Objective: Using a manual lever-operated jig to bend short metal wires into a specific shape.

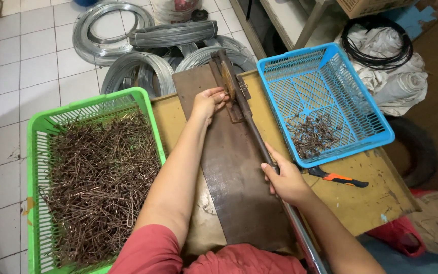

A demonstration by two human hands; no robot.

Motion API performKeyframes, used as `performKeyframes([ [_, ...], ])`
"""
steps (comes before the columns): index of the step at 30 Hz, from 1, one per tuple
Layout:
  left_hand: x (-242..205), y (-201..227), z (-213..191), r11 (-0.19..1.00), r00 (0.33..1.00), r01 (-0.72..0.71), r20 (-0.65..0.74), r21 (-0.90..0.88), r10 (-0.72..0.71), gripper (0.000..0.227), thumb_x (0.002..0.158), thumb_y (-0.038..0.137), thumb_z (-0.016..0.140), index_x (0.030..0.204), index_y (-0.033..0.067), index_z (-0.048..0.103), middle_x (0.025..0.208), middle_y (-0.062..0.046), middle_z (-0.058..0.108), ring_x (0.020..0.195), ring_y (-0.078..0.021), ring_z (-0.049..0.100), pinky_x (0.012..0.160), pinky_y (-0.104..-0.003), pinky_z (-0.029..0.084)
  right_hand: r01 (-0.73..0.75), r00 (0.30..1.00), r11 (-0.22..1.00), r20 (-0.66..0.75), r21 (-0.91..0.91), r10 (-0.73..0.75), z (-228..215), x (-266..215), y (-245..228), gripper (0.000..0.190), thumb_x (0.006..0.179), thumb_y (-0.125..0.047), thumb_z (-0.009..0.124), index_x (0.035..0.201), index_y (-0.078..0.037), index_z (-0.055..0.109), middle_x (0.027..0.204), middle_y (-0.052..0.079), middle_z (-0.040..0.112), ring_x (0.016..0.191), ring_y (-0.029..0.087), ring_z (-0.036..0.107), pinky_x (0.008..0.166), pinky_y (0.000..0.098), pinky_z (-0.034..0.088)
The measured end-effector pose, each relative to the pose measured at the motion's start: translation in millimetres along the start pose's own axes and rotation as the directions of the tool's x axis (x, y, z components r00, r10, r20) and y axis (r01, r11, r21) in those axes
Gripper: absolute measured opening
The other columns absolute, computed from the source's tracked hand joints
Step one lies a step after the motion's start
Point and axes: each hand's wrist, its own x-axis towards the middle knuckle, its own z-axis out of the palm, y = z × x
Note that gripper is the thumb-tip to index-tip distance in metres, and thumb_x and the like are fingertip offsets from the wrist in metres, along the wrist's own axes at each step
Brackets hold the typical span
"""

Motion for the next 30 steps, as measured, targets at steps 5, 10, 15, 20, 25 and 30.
performKeyframes([
  [5,-20.9,25.3,14.5,0.98,0.994,0.007,-0.105,0.201,0.014,0.047,0.101,0.013,0.078,0.144,0.0014,0.064,0.128,-0.019,0.077,0.106,-0.0305,0.081,0.091,-0.044,0.068,-0.007,1.0,1.0,-0.003,-0.002,0.007,-0.1,-1.6,0.2,0.063,0.104,-0.013,0.06,0.164,-0.026,0.05,0.074,0.015,0.072,0.045,0.025,0.07,0.035,0.0352,0.059],
  [10,-112.3,85.9,83.2,0.351,0.717,-0.32,-0.017,0.88,0.697,0.045,0.105,0.019,0.064,0.148,0.0068,0.055,0.128,-0.015,0.063,0.118,-0.0295,0.069,0.101,-0.044,0.06,-0.042,0.999,0.999,-0.003,-0.003,0.042,1.0,-1.2,-2.1,0.063,0.104,-0.013,0.06,0.165,-0.028,0.049,0.076,0.016,0.073,0.046,0.026,0.069,0.037,0.0349,0.06],
  [15,-134.2,51.4,148.1,-0.037,0.521,-0.759,0.641,0.65,0.563,0.069,0.1,0.049,0.061,0.161,0.0196,0.046,0.145,-0.007,0.06,0.137,-0.0295,0.054,0.116,-0.056,0.038,-0.036,0.999,0.997,0.0,-0.063,0.036,4.4,1.9,0.0,0.063,0.105,-0.016,0.061,0.165,-0.028,0.049,0.077,0.017,0.076,0.048,0.026,0.072,0.039,0.0356,0.062],
  [20,-113.5,18.0,167.0,-0.112,0.582,-0.776,0.773,0.621,0.253,0.076,0.104,0.067,0.049,0.163,0.0201,0.044,0.152,-0.006,0.052,0.146,-0.0273,0.047,0.12,-0.073,0.033,-0.03,0.999,0.994,-0.02,-0.103,0.028,5.8,5.3,5.2,0.061,0.105,-0.019,0.061,0.165,-0.027,0.049,0.078,0.015,0.077,0.048,0.024,0.071,0.038,0.0342,0.062],
  [25,-111.1,16.9,167.3,-0.153,0.621,-0.764,0.779,0.627,0.092,0.08,0.104,0.075,0.041,0.161,0.0204,0.048,0.149,-0.006,0.052,0.144,-0.0283,0.047,0.117,-0.078,0.033,-0.038,0.999,0.984,-0.001,-0.172,0.039,2.8,1.5,-1.4,0.063,0.107,-0.022,0.058,0.168,-0.028,0.043,0.081,0.013,0.077,0.054,0.022,0.074,0.05,0.034,0.066],
  [30,-110.4,18.1,164.5,-0.132,0.572,-0.809,0.819,0.573,0.051,0.071,0.105,0.073,0.043,0.154,0.0227,0.054,0.144,-0.002,0.053,0.138,-0.0259,0.048,0.116,-0.07,0.035,-0.026,0.989,0.823,0.103,-0.567,0.102,-3.7,-11.6,-26.8,0.082,0.103,-0.053,0.058,0.174,-0.025,0.026,0.147,0.025,0.067,0.139,0.04,0.064,0.119,0.0572,0.05],
])
